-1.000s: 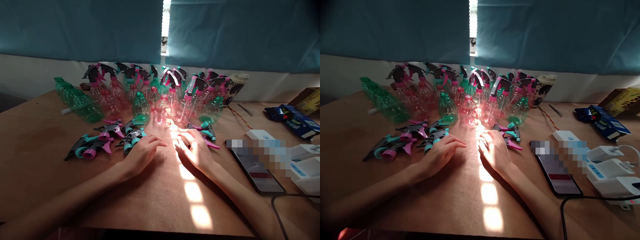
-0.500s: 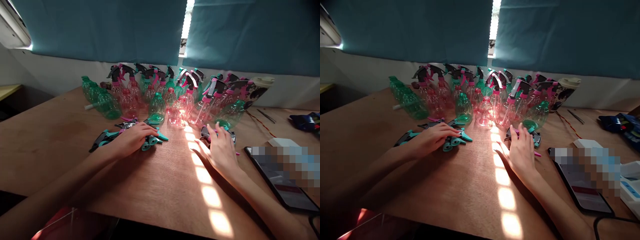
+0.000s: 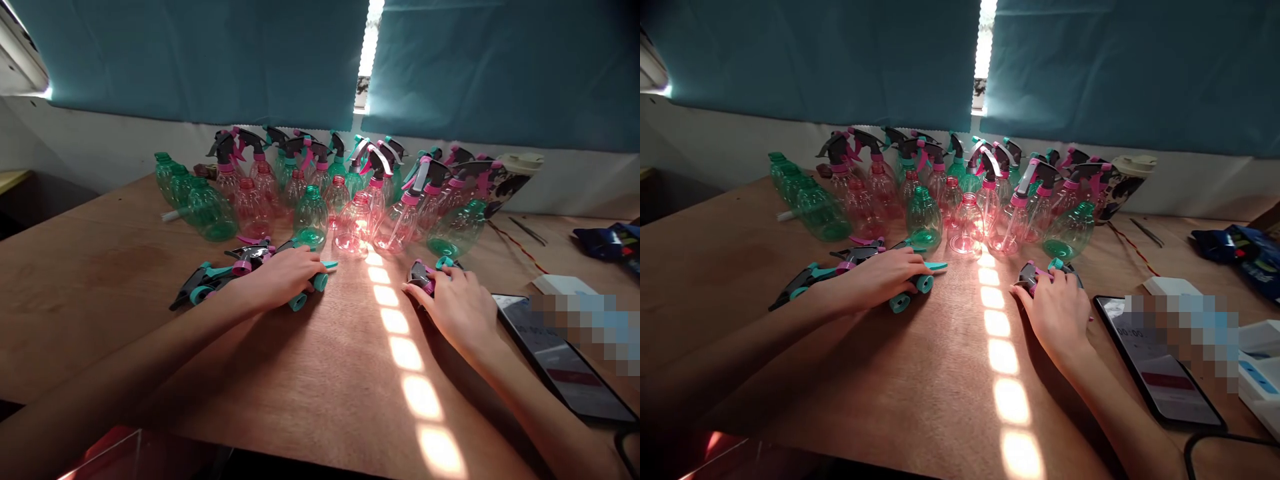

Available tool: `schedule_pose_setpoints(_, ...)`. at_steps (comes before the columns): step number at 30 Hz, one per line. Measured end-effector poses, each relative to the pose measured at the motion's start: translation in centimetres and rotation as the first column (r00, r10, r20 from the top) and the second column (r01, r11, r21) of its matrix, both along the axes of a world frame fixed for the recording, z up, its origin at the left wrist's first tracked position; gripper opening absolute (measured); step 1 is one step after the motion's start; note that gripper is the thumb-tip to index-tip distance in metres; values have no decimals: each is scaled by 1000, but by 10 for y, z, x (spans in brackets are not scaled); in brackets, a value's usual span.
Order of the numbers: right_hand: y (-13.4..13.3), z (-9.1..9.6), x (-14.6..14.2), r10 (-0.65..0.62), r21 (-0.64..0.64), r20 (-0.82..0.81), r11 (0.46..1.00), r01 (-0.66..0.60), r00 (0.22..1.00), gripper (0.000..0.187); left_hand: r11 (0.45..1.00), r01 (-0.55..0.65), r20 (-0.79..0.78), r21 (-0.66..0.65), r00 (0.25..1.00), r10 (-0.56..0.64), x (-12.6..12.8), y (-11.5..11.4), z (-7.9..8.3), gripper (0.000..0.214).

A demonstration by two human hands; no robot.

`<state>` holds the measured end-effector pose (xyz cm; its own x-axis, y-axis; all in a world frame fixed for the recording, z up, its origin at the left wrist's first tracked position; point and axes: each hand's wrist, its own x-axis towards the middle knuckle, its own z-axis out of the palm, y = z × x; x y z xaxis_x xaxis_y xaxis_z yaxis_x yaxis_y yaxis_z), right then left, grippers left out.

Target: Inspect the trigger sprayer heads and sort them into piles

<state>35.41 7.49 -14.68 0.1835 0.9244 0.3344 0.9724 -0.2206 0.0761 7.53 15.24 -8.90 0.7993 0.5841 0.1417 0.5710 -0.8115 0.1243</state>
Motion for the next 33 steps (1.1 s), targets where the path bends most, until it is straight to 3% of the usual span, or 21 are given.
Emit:
schedule_pose_setpoints(2,-3,5,-3,55,108,-11,993,-54,998,42,1000,-16,66,-22,998,17,5,-7,-4,17)
schedule_pose_setpoints(4,-8,11,-11,223,244,-114,951,-190,968,40,996,-16,196,-90,980,33,11,-19,-9,21)
schedule_pose_setpoints(6,-15,18,-25,471,362,-315,862,-355,824,30,981,-9,328,-194,942,73,17,-33,-16,18)
schedule_pose_setpoints(7,-20,21,-33,532,403,-442,837,-370,722,22,971,-8,361,-241,927,98,20,-39,-20,17)
schedule_pose_setpoints(9,-28,23,-45,577,398,-561,817,-418,594,16,961,-1,410,-278,904,119,25,-49,-30,16)
schedule_pose_setpoints(11,-34,18,-52,604,376,-609,791,-483,514,15,962,12,442,-272,890,114,28,-55,-39,20)
schedule_pose_setpoints(14,-37,4,-55,593,323,-658,779,-536,465,17,962,1,489,-273,861,138,30,-56,-50,32)
schedule_pose_setpoints(19,-36,-8,-60,607,254,-588,766,-590,535,45,924,-59,528,-378,806,267,31,-57,-56,26)
schedule_pose_setpoints(23,-38,-6,-66,557,231,-629,800,-554,543,52,909,-32,538,-417,797,275,31,-58,-56,25)
schedule_pose_setpoints(25,-38,-5,-66,521,216,-699,807,-550,490,50,904,3,540,-428,802,253,30,-57,-56,27)
schedule_pose_setpoints(33,-32,-8,-65,298,175,-944,815,-552,140,47,915,71,532,-397,830,167,28,-55,-56,34)
